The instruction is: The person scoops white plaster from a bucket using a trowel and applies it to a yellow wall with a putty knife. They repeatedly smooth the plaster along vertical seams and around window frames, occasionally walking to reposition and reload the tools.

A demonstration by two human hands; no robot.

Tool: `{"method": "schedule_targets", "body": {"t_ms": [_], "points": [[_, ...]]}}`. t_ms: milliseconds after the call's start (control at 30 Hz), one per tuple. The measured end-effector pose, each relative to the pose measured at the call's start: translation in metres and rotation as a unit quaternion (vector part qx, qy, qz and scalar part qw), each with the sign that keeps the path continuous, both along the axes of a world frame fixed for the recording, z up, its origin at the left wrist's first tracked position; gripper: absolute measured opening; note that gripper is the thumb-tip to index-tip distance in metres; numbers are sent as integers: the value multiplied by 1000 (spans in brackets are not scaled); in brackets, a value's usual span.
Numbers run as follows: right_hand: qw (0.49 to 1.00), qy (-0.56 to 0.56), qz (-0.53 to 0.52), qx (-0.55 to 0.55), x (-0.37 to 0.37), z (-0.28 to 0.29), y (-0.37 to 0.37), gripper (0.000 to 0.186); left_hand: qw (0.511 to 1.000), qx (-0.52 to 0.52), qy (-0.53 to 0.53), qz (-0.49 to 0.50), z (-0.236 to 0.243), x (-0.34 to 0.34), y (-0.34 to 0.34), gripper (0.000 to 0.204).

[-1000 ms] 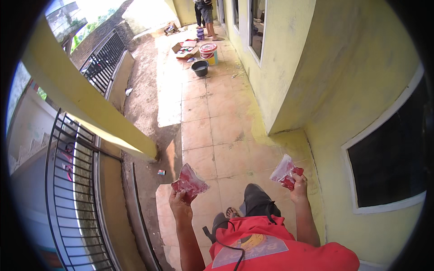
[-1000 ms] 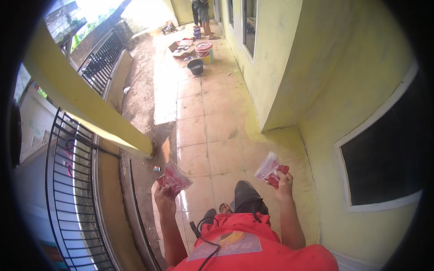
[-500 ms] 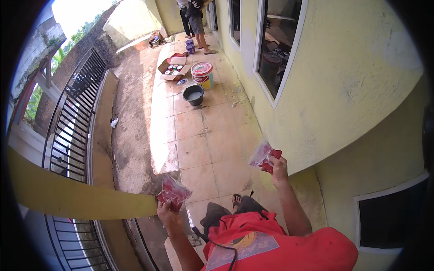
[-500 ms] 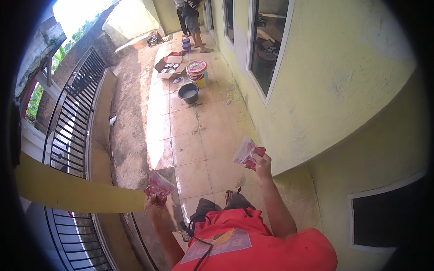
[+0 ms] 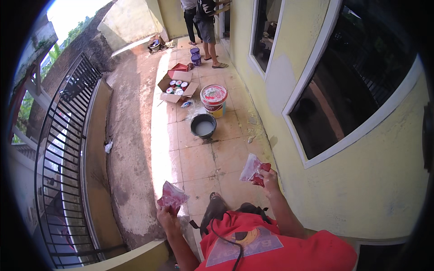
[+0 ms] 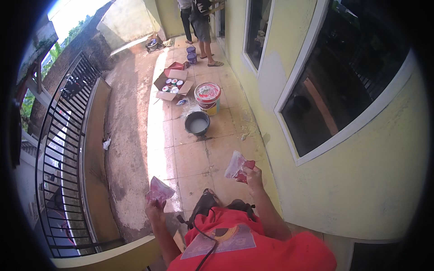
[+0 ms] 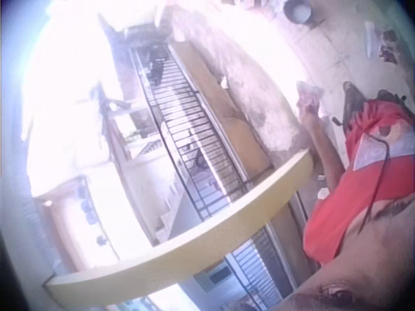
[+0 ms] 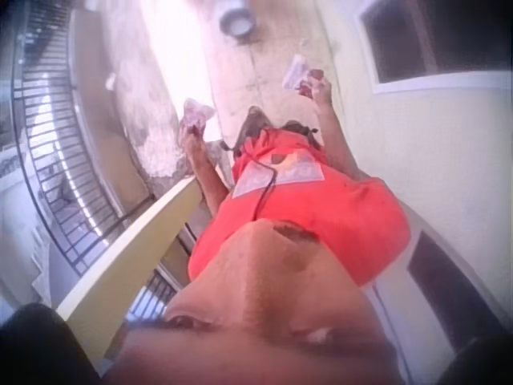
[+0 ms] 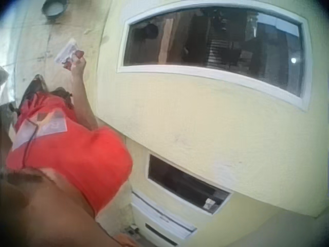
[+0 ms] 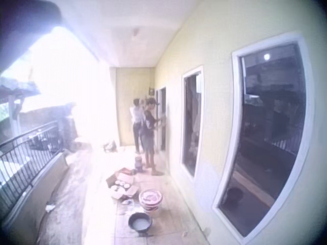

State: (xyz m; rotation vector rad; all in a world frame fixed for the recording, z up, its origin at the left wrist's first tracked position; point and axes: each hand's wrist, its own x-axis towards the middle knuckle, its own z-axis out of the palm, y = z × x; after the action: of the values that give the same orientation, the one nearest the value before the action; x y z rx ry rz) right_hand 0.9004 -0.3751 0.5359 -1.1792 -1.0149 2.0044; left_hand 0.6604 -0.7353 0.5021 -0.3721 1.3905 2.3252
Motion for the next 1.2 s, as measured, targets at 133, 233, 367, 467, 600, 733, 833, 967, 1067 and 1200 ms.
{"method": "schedule_targets", "body": {"t_ms": [133,233,367,467,600,733,833,967,1067,1200], "points": [[996,9,-84,33,-45,5,71,20,993,4,28,-114,74,-122,137,35],[986,-42,-160,26,-90,-19,137,19,988,-8,36,-152,78,-206,240,33],[983,-64,-173,-5,-173,-59,234,18,984,-25,56,-168,58,-293,366,34],[988,-55,-146,-12,-265,-85,314,17,984,-56,32,-166,8,-357,446,35],[994,-85,-55,-40,-399,-143,441,19,979,-130,2,-159,-50,-438,539,36],[986,-160,41,15,-507,-181,544,18,967,-166,24,-192,-83,-510,620,34],[970,-218,89,62,-564,-250,606,17,968,-162,12,-191,-137,-559,681,32],[912,-375,134,101,-630,-379,673,21,932,-254,51,-253,-270,-614,753,32],[880,-442,127,120,-675,-463,717,27,876,-376,92,-287,-371,-644,799,30],[834,-497,167,172,-727,-511,778,27,821,-462,190,-276,-430,-662,851,25]]}}
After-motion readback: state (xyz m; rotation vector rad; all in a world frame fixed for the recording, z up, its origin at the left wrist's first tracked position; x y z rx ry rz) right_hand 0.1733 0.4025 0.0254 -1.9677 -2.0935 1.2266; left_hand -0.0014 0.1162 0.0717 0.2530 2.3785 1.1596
